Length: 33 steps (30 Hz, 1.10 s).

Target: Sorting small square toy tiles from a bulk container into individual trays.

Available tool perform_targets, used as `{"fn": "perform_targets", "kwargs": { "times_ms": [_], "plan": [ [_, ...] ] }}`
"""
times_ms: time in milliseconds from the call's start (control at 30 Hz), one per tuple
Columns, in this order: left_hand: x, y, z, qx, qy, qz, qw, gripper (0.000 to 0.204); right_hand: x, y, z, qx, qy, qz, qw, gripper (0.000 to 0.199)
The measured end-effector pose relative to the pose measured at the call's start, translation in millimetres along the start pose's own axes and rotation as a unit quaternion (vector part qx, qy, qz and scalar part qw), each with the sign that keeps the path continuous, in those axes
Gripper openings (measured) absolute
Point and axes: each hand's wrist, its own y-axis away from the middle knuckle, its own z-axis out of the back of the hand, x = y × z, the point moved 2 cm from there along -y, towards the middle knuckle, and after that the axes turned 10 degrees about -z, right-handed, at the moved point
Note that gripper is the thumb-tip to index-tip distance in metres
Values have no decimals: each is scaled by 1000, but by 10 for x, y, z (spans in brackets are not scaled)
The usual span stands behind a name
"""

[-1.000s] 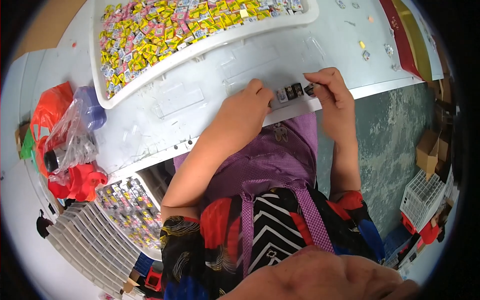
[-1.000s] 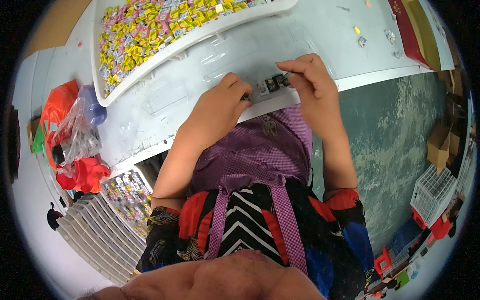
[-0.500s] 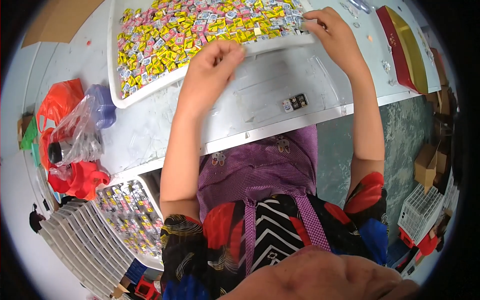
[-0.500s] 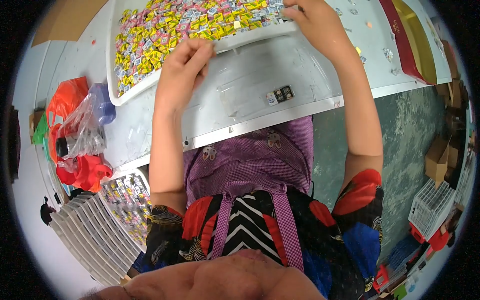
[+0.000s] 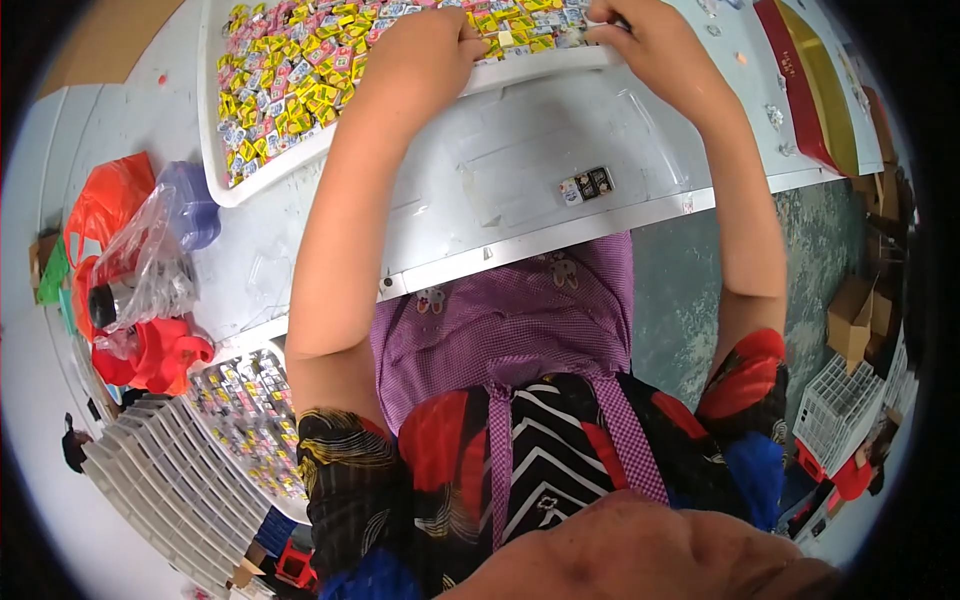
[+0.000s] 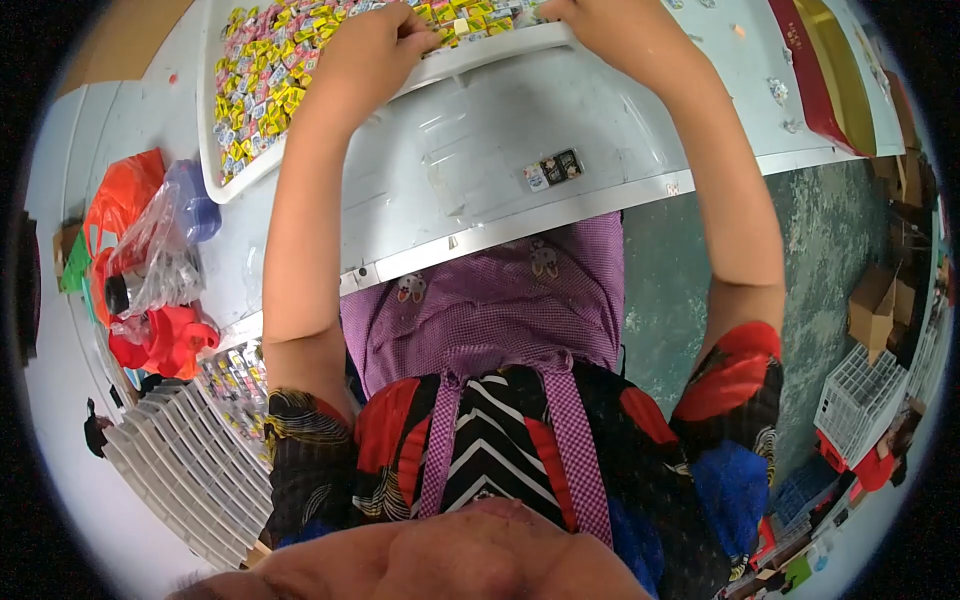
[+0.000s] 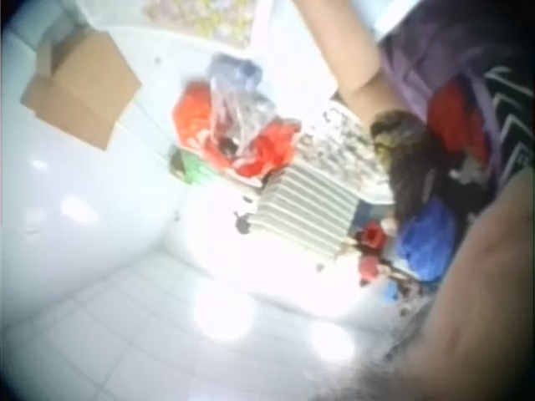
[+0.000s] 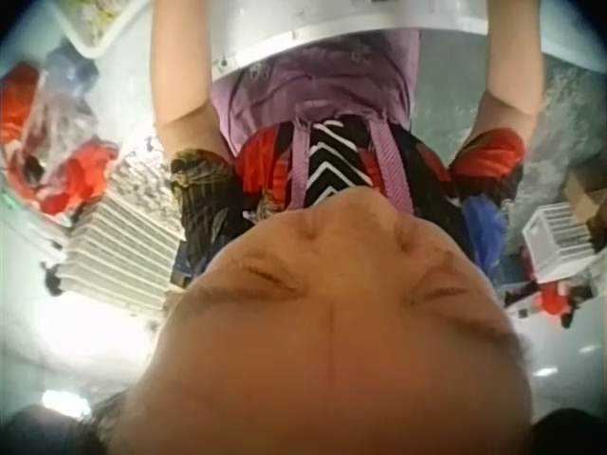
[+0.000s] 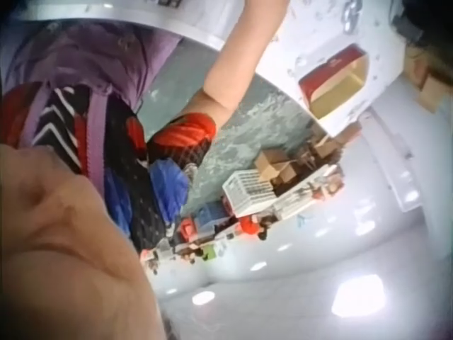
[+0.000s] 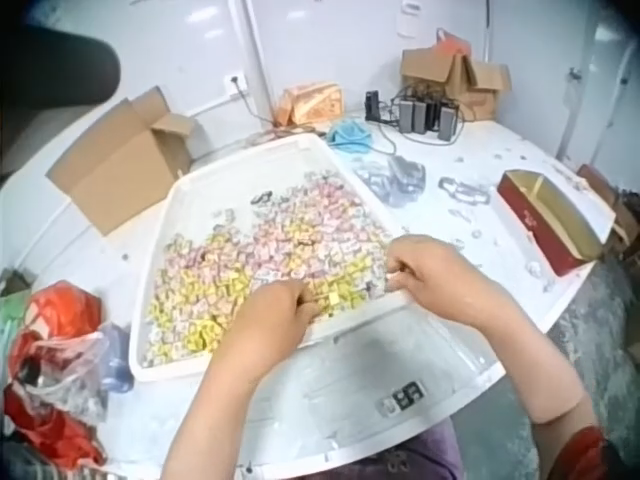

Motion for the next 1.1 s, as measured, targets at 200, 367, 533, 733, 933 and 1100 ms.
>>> {"fn": "perform_targets", "kwargs": {
  "times_ms": [200,367,533,733,933,1100],
  "plan": [
    [162,-32,-183,-66,109,42,991,18,241,789,-422,130,-184,-27,974,12],
    [149,-72,-222,-45,124,48,990,18,148,1058,-769,164,-228,-62,958,7],
    [124,-72,-199,-71,101,21,992,17,153,1106,-843,113,-164,7,980,8],
    [203,-104,-245,-18,126,30,991,16,103,1138,-915,48,-94,69,992,9],
    [261,-107,-269,-47,167,-42,984,16,96,1143,-917,46,-96,62,992,12],
    [300,-134,-268,4,192,1,981,18,124,1134,-890,38,-83,72,993,13]
  ]
}}
